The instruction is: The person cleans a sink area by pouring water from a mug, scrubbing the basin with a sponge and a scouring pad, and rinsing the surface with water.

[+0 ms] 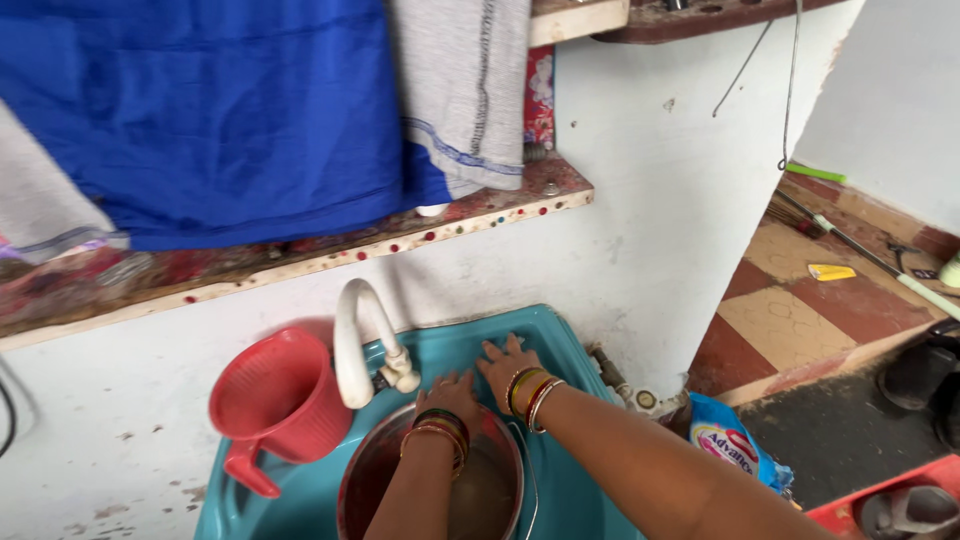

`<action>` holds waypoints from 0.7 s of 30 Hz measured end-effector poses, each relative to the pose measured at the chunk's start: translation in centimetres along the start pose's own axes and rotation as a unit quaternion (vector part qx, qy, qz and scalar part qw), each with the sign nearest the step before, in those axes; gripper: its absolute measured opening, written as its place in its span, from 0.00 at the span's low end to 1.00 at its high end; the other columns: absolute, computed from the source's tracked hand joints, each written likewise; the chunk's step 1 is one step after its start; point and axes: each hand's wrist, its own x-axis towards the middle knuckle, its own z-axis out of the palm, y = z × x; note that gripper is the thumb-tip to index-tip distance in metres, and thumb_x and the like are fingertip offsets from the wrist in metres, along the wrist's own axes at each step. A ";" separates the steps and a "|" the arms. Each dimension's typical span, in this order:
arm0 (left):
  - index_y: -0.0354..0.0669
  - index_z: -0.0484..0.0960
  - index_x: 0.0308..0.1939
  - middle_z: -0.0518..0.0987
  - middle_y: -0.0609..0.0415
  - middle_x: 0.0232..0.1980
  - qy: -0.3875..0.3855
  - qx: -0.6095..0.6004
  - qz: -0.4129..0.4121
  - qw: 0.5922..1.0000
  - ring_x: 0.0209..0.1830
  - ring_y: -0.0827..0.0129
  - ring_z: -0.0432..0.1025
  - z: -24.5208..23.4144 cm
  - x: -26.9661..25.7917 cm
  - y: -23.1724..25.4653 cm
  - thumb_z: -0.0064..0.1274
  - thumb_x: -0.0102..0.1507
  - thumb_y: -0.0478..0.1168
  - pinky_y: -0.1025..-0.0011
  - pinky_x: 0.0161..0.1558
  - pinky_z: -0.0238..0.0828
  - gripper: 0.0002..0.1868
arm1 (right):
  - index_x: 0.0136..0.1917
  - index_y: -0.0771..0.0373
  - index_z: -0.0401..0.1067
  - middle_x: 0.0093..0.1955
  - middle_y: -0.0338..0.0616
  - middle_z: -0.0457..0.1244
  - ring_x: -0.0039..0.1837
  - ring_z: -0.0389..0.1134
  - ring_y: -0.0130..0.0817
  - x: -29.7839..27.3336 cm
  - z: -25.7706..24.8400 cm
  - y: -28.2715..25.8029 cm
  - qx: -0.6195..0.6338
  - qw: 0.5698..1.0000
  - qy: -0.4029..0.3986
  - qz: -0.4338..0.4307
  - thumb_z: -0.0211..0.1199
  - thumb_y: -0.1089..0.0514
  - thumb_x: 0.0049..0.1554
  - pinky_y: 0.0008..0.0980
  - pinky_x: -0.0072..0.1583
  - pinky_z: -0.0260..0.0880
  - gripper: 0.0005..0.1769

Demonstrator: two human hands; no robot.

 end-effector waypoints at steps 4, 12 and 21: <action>0.52 0.69 0.71 0.64 0.54 0.76 -0.050 0.029 -0.012 0.998 0.82 0.57 0.49 0.7 1.1 -0.7 0.42 0.69 0.50 0.51 0.79 0.42 0.25 | 0.74 0.54 0.60 0.80 0.46 0.45 0.81 0.41 0.59 2.9 4.0 1.3 0.021 0.993 0.113 -0.006 0.62 0.62 0.58 0.54 0.73 0.58 0.32; 0.49 0.68 0.71 0.71 0.48 0.72 -0.008 -0.020 -0.017 1.000 0.78 0.58 0.58 1.5 1.6 -1.6 0.40 0.70 0.48 0.51 0.79 0.44 0.25 | 0.55 0.60 0.76 0.61 0.54 0.63 0.66 0.64 0.53 4.7 4.5 3.8 0.081 0.974 0.190 0.097 0.67 0.67 0.51 0.41 0.65 0.69 0.17; 0.41 0.66 0.72 0.77 0.37 0.62 0.200 -0.335 0.065 0.919 0.64 0.47 0.71 2.8 5.1 1.1 0.39 0.71 0.50 0.57 0.64 0.67 0.28 | 0.41 0.65 0.73 0.33 0.38 0.65 0.34 0.63 0.27 4.5 1.2 4.4 0.867 0.481 0.031 0.125 0.70 0.63 0.56 0.34 0.41 0.75 0.07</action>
